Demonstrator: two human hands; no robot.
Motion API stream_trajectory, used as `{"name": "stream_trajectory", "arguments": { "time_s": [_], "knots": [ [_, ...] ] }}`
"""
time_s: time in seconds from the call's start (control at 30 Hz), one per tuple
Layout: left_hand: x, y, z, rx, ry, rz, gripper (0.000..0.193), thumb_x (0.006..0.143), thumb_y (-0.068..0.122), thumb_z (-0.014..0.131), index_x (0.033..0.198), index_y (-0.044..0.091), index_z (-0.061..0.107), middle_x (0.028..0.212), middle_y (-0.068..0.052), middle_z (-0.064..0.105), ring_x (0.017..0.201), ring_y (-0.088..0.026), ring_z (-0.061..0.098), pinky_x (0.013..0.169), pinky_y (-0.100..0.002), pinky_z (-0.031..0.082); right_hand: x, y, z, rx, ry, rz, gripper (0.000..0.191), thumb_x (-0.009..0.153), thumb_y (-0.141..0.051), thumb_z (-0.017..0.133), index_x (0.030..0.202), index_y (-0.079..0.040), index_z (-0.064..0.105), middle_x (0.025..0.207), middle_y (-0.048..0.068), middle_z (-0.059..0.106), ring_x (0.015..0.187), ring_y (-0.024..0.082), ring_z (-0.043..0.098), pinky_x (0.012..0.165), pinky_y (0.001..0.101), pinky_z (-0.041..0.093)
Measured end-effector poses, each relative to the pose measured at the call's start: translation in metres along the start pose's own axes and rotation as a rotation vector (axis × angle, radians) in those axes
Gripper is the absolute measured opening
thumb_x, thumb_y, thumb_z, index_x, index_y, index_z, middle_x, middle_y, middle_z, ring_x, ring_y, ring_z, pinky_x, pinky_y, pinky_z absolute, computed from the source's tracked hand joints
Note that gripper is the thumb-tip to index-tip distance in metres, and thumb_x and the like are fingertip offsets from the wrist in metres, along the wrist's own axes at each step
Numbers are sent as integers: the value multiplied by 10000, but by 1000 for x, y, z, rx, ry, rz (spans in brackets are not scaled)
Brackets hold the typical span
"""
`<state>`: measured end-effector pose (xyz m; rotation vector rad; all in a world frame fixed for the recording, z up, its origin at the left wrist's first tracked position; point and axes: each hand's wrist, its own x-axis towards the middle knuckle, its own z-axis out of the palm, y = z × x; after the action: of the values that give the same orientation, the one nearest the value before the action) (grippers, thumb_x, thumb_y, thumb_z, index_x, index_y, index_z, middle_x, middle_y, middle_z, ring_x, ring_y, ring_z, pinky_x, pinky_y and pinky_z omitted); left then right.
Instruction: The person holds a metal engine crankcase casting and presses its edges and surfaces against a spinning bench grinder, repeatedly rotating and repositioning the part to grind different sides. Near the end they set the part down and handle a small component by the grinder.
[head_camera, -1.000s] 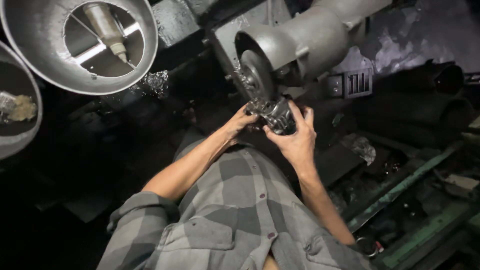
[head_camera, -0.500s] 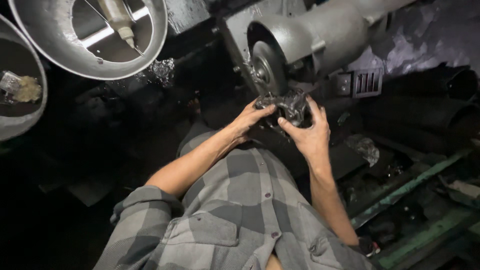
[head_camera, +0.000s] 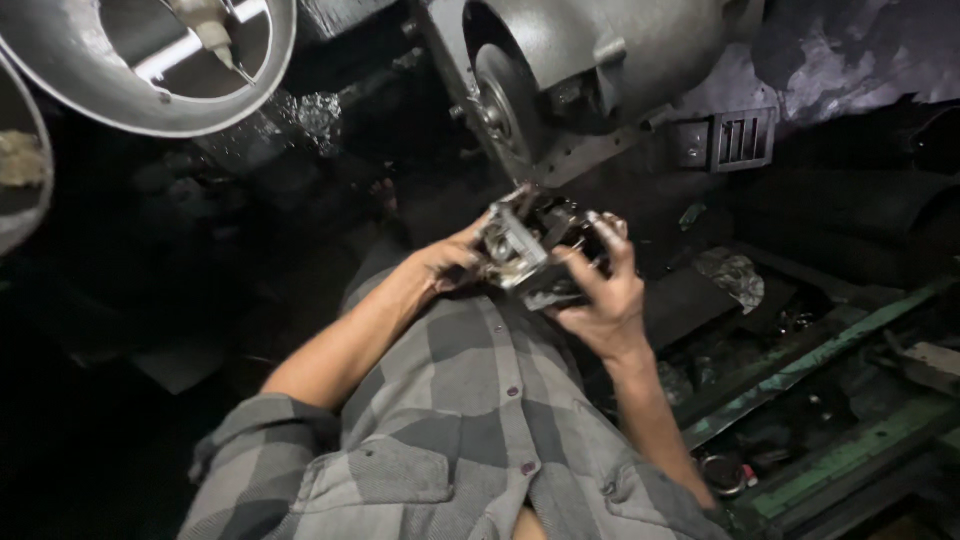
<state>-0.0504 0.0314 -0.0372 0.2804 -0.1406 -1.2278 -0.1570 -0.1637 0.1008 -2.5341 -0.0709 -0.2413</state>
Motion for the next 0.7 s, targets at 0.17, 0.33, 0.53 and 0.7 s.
{"name": "stream_trajectory", "arguments": {
  "time_s": [0.17, 0.33, 0.53, 0.7],
  "knots": [
    [-8, -6, -4, -267, -133, 80, 1151, 632, 2, 910, 1629, 98, 344, 1649, -213, 403, 1521, -379, 450, 1321, -534, 361, -15, 2, -7, 170, -89, -273, 529, 759, -214, 832, 1260, -219, 663, 1575, 155, 409, 1521, 436, 359, 1234, 477, 422],
    [-6, -4, -12, -178, -136, 133, 1002, 569, -1, 982, 1426, 191, 500, 1568, -174, 446, 1440, -361, 487, 1206, -555, 410, -39, 26, 16, 781, 76, 283, 584, 1106, -416, 494, 1602, -121, 403, 1658, 121, 355, 1564, 351, 373, 1289, 467, 403],
    [-5, -3, 7, 694, -16, 235, 925, 641, 30, 967, 1453, 146, 540, 1645, -102, 378, 1530, -257, 371, 1289, -441, 306, -65, 40, 50, 1759, 132, 905, 725, 1005, -532, 470, 1560, -69, 413, 1522, 157, 501, 1370, 339, 517, 1144, 512, 455],
    [-9, 0, 40, 180, -26, 153, 832, 754, 69, 946, 1454, 78, 496, 1624, -116, 399, 1523, -298, 379, 1256, -488, 332, -74, 60, 37, 1686, 238, 744, 767, 917, -484, 635, 1505, -12, 495, 1431, 184, 585, 1276, 331, 601, 1083, 498, 506]
  ]
}}
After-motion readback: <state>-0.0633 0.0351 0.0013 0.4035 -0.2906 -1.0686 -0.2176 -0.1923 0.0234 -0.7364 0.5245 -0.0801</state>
